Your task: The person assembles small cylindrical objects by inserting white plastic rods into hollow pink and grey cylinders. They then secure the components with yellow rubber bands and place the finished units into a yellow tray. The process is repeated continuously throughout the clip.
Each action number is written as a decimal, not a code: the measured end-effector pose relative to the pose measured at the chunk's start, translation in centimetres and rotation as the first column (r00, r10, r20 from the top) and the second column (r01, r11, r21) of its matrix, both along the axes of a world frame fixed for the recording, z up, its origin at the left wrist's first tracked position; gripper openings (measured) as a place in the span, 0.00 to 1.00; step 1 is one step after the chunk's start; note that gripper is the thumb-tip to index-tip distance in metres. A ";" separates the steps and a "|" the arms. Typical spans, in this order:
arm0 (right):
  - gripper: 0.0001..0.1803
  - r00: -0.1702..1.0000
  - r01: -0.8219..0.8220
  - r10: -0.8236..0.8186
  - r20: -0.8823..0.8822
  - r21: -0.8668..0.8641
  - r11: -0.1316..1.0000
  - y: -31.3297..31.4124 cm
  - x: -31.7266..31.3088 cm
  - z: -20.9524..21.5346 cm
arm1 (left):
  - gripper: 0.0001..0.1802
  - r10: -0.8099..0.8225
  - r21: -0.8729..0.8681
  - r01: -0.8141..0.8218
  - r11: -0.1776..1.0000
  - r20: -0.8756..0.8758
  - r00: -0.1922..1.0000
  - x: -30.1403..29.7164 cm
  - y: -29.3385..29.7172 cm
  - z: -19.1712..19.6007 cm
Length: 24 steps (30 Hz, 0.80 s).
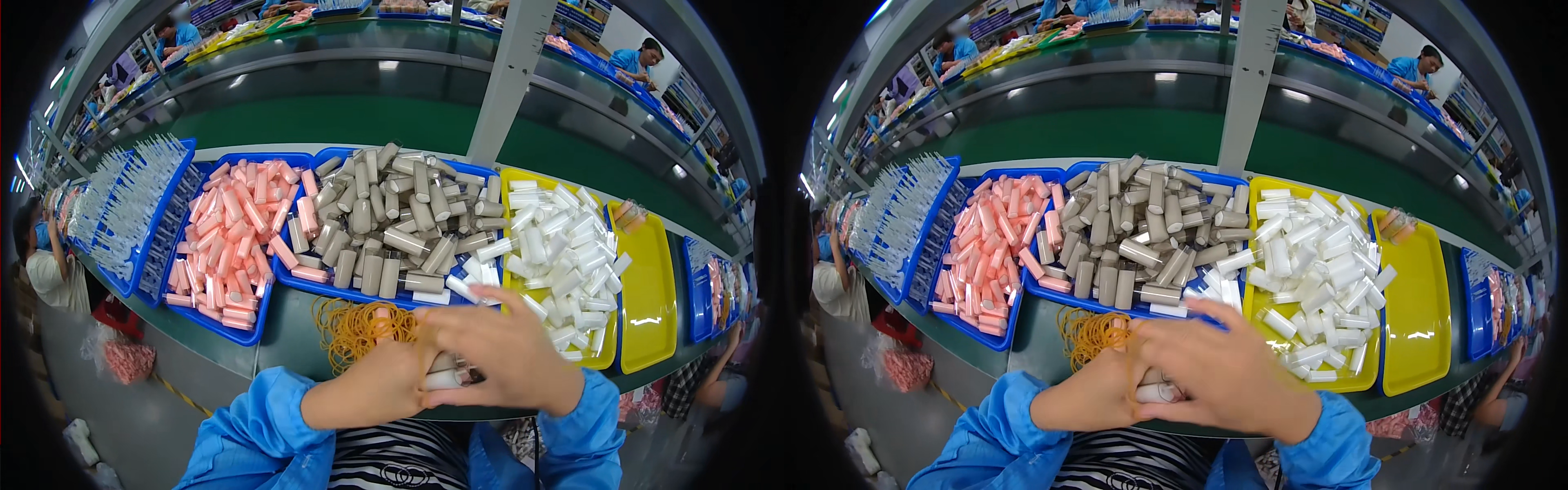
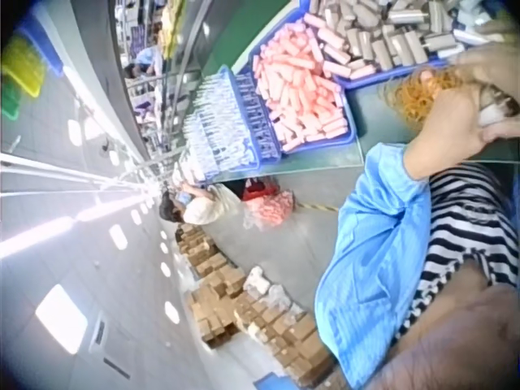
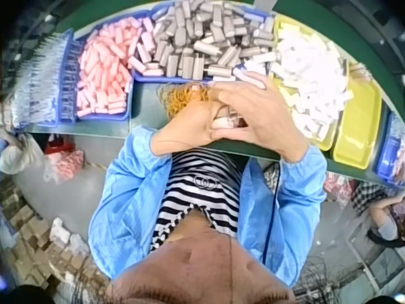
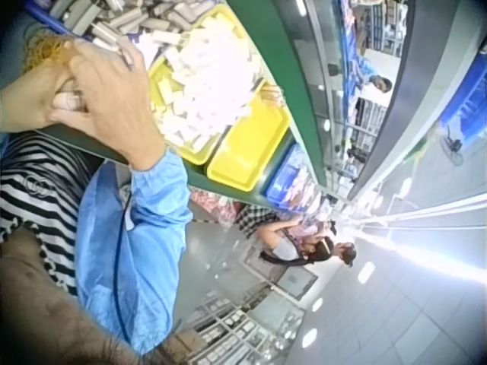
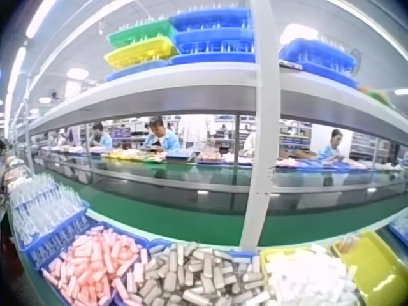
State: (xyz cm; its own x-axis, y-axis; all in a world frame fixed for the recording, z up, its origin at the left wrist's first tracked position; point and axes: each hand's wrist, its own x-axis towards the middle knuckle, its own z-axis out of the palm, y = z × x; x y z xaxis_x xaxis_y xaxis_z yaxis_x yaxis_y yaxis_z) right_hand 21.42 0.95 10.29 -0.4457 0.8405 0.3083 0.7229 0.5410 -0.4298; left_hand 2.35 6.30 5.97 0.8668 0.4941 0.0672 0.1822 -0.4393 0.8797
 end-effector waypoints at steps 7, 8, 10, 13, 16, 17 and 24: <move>0.23 0.999 0.016 -0.030 -0.042 -0.296 0.955 -2.1 4.3 -1.4 | 0.14 0.449 -0.677 -0.248 0.693 0.135 0.883 -2.9 2.3 0.7; 0.26 0.909 -0.318 0.139 -0.392 -0.442 0.839 -2.0 5.0 -0.8 | 0.13 0.533 -0.742 -0.239 0.627 0.185 0.826 -3.1 2.6 -0.2; 0.33 0.364 -0.665 0.172 -0.916 -0.126 0.736 -3.0 3.9 -1.4 | 0.13 0.653 -0.756 -0.250 0.606 0.293 0.699 -2.7 2.3 -0.7; 0.38 -0.231 -0.485 -0.134 -0.964 -0.005 0.874 -3.8 1.6 0.0 | 0.13 0.554 -0.427 -0.354 0.832 0.593 0.585 -0.5 0.6 -0.5; 0.30 0.060 0.004 -0.308 -0.949 -0.309 0.951 -2.2 0.0 0.2 | 0.16 0.034 0.162 -0.204 0.965 0.697 0.716 1.5 -0.5 0.5; 0.28 0.286 0.213 -0.342 -0.895 -0.288 0.933 -1.3 -0.2 -0.6 | 0.19 -0.097 0.217 -0.053 0.975 0.625 0.775 1.8 -1.3 1.0; 0.41 0.722 0.035 -0.187 -0.666 -0.234 0.972 -2.4 2.2 -2.4 | 0.43 0.184 0.174 -0.289 0.941 0.455 0.872 0.8 -2.1 -1.4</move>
State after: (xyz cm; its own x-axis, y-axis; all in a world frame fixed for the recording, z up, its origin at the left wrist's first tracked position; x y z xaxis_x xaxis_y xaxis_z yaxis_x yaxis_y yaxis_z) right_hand 23.60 -1.46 7.90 -0.0792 0.9446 0.3185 0.2443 0.3282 -0.9125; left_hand 3.16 4.22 4.52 0.5858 0.6054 0.5388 -0.0622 -0.6292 0.7747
